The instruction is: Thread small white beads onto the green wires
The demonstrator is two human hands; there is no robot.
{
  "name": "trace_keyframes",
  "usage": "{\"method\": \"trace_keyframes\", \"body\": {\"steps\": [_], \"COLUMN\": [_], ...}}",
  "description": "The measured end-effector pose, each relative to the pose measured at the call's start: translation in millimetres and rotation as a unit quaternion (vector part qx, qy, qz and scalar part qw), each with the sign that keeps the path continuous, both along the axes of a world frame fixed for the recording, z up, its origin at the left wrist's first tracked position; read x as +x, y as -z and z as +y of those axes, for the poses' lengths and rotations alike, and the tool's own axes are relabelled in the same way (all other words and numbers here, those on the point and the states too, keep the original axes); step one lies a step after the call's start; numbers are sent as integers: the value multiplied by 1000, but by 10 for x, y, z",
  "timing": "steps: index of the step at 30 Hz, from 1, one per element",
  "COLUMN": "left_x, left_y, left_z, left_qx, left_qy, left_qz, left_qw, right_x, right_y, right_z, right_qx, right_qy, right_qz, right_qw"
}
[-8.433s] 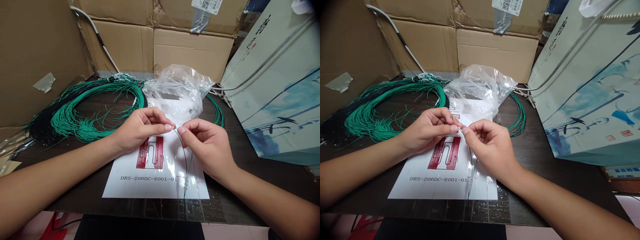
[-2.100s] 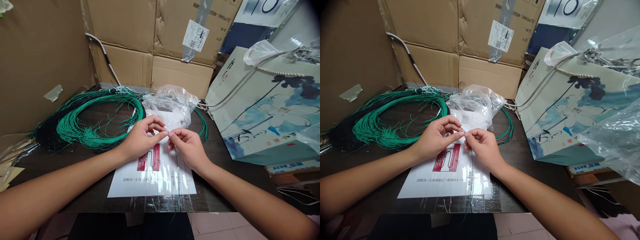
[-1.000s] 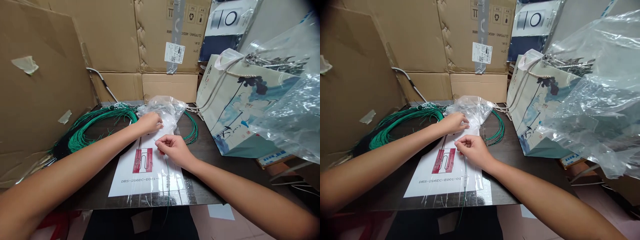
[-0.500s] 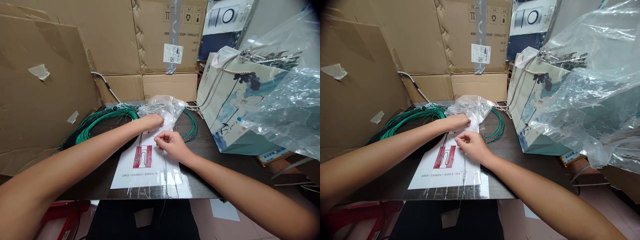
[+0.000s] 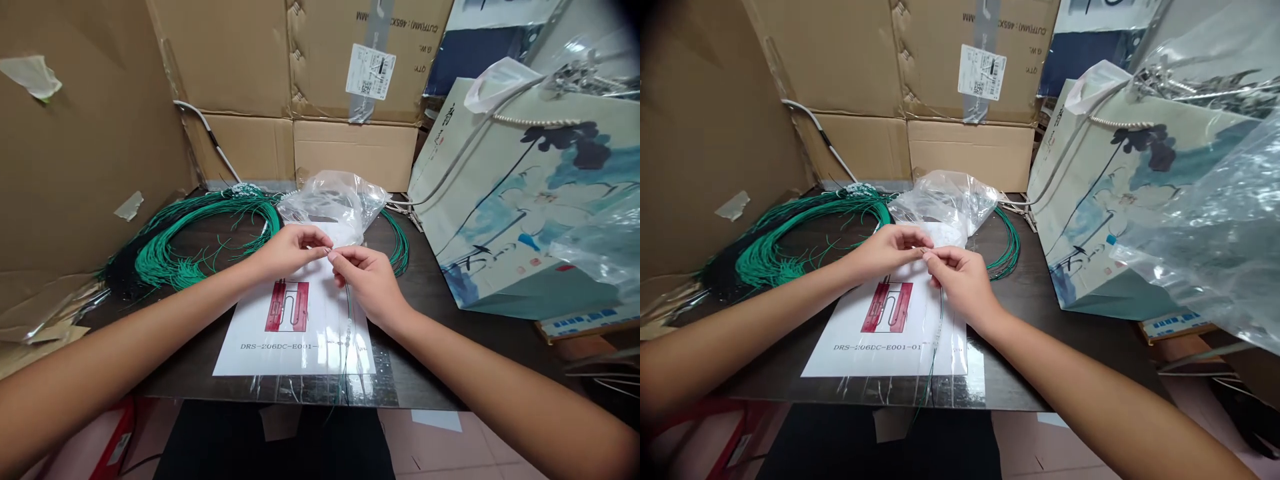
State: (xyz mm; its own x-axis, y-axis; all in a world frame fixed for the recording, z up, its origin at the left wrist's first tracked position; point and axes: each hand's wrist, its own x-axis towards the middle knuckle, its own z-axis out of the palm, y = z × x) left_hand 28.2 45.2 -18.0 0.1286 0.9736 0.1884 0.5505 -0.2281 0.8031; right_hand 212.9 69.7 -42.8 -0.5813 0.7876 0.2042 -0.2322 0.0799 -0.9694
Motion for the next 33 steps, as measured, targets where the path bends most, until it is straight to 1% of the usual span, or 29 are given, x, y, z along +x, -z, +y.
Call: {"method": "trace_keyframes", "body": {"steps": [2,4,8,12,14,19,25,31,33], "left_x": [-14,-22,-7,31,42,39,46,40,44], "left_y": [47,85,146,215,244,257,246,265,258], "left_z": [-130,-226,-317,-347,-357,-360,-355,-362,-359], "left_qx": [-6,-24,-43,-80,-95,-94,-96,-104,-102], "left_qy": [-12,-22,-6,15,13,-10,-5,-2,3], "left_qz": [-107,-186,-271,-369,-384,-402,-434,-427,-440], "left_qw": [994,982,962,926,918,911,896,898,892], "right_x": [4,10,26,27,23,23,22,18,19], "right_y": [-8,-8,0,-14,-25,-39,-68,-88,-86], "right_z": [-24,-54,-108,-133,-139,-152,-179,-184,-185], "right_qx": [-19,-40,-62,-53,-51,-52,-57,-48,-48], "right_qy": [-7,-9,-4,19,32,39,33,32,31], "right_qz": [4,2,-27,-53,-58,-70,-65,-56,-57], "right_qw": [1000,999,998,997,997,995,996,997,997]}}
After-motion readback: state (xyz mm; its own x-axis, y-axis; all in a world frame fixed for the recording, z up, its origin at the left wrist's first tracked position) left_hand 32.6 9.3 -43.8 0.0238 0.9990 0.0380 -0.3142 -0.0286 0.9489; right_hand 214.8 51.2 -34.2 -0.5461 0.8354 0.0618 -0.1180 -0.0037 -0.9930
